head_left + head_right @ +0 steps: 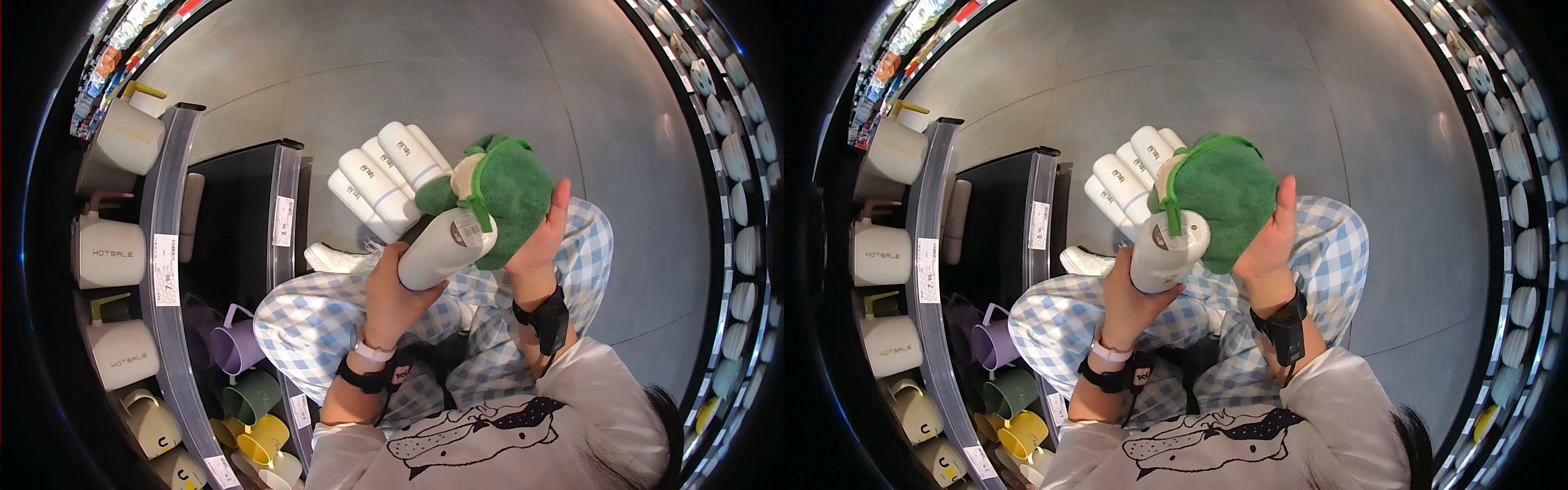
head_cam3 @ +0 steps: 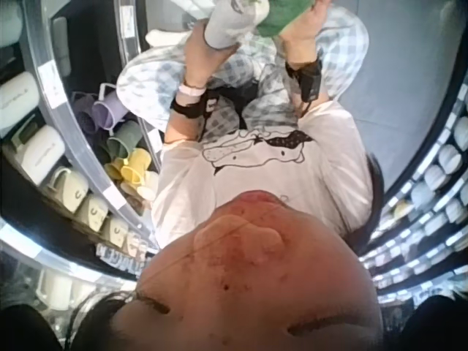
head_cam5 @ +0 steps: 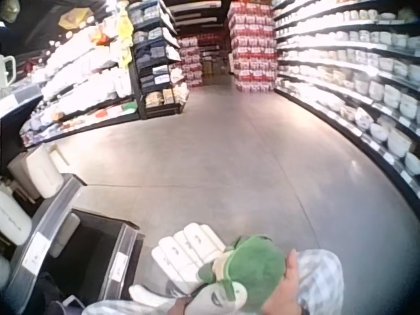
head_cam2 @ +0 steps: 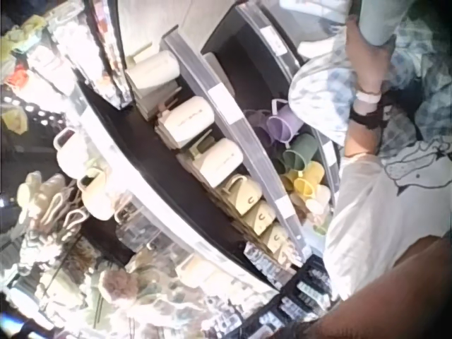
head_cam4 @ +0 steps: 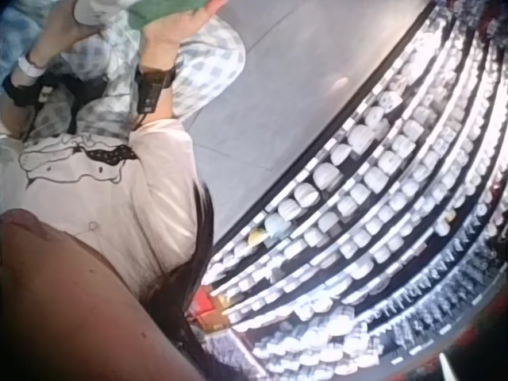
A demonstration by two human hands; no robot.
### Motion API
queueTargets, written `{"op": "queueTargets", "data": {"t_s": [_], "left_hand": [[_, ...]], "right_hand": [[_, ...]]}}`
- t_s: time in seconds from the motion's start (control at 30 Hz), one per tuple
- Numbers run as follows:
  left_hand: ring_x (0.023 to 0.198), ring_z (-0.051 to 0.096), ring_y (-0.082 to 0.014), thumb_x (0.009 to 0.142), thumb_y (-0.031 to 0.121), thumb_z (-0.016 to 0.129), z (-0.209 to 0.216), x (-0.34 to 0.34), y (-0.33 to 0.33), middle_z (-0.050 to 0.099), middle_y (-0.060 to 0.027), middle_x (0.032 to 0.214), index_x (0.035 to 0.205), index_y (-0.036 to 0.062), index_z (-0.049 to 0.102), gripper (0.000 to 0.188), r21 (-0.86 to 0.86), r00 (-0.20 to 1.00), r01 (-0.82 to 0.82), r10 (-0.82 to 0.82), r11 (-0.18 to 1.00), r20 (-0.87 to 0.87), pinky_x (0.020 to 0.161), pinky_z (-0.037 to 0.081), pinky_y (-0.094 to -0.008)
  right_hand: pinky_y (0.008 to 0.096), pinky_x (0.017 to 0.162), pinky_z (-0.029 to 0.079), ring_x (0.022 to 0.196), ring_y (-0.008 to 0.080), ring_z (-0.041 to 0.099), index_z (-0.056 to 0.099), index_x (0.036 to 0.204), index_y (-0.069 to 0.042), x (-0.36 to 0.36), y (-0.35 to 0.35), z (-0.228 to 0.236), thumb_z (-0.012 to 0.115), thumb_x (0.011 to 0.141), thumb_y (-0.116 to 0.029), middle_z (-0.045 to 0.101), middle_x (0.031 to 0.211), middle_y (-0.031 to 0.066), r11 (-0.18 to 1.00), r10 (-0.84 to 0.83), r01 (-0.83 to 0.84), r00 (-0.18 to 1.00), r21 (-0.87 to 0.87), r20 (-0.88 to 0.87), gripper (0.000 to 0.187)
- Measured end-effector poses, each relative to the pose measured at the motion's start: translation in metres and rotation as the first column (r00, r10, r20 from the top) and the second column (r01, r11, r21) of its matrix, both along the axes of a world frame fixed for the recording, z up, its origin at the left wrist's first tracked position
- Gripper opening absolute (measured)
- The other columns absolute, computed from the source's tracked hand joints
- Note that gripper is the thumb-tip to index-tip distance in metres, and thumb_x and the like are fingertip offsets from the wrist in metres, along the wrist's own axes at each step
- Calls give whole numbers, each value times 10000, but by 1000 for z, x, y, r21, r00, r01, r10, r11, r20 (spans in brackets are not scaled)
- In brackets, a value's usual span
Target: The recorder is cleaning various mugs and bottles on a store shelf using a green cloth.
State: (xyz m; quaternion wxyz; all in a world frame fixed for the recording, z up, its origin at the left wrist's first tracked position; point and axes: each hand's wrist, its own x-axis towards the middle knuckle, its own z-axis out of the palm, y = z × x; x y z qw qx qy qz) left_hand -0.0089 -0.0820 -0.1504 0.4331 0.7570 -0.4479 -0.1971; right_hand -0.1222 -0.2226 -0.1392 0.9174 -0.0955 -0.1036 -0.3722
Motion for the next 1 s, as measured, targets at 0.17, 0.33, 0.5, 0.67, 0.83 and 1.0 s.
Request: {"op": "queueTargets", "data": {"t_s": [0.17, 0.33, 0.5, 0.67, 0.83, 1.0], "left_hand": [[773, 573, -314, 512, 160, 768, -7, 1, 1, 574, -153, 819, 923, 32, 469, 524, -52, 1000, -5, 4, 999, -29, 636, 458, -349], [764, 576, -310, 508, 167, 770, -4, -2, -1, 576, -152, 820, 914, 35, 476, 518, -76, 994, -27, 19, 997, -107, 636, 458, -344], [770, 577, -308, 527, 185, 749, -5, -8, -1, 579, -156, 828, 915, 42, 481, 494, 25, 997, 10, -8, 1000, -76, 642, 459, -337], [767, 581, -316, 536, 191, 736, -7, -8, 1, 584, -168, 828, 939, 22, 477, 508, 21, 992, 7, -4, 1000, -125, 646, 462, -338], [741, 587, -319, 539, 220, 742, -5, -17, 2, 586, -175, 814, 967, 5, 477, 548, 47, 984, 70, -61, 996, -168, 619, 467, -343], [738, 593, -243, 634, 238, 709, 2, -15, -7, 580, -141, 855, 989, -12, 478, 492, -148, 934, 282, -306, 948, -183, 643, 457, -304]], "right_hand": [[431, 969, 272, 1150, 310, 361, 329, 1242, -21, -7, -7, -1, 271, 816, -559, 346, 1272, 159, 997, -41, 38, 998, 60, 55, 688], [414, 937, 321, 1111, 284, 409, 360, 1216, -18, -14, 1, 3, 500, 762, -435, 386, 1242, 140, 982, -171, 141, 945, -124, -279, 631], [326, 852, 395, 992, 196, 492, 417, 1145, -28, 12, 25, 29, 690, 629, -138, 498, 1082, 95, 945, -259, 58, 732, -322, -630, 594], [262, 750, 417, 878, 118, 498, 479, 1036, -22, 13, 31, 30, 682, 616, -43, 541, 957, 46, 869, -403, 71, 678, -490, -615, 467], [270, 735, 427, 848, 115, 506, 491, 1018, -12, 13, 24, 28, 671, 624, -29, 548, 939, 42, 692, -622, 70, 564, -719, -543, 434], [277, 775, 430, 881, 167, 533, 464, 1089, -30, -24, -2, 34, 640, 674, -113, 546, 988, 84, 884, -463, 448, 795, -134, -392, 459]]}}
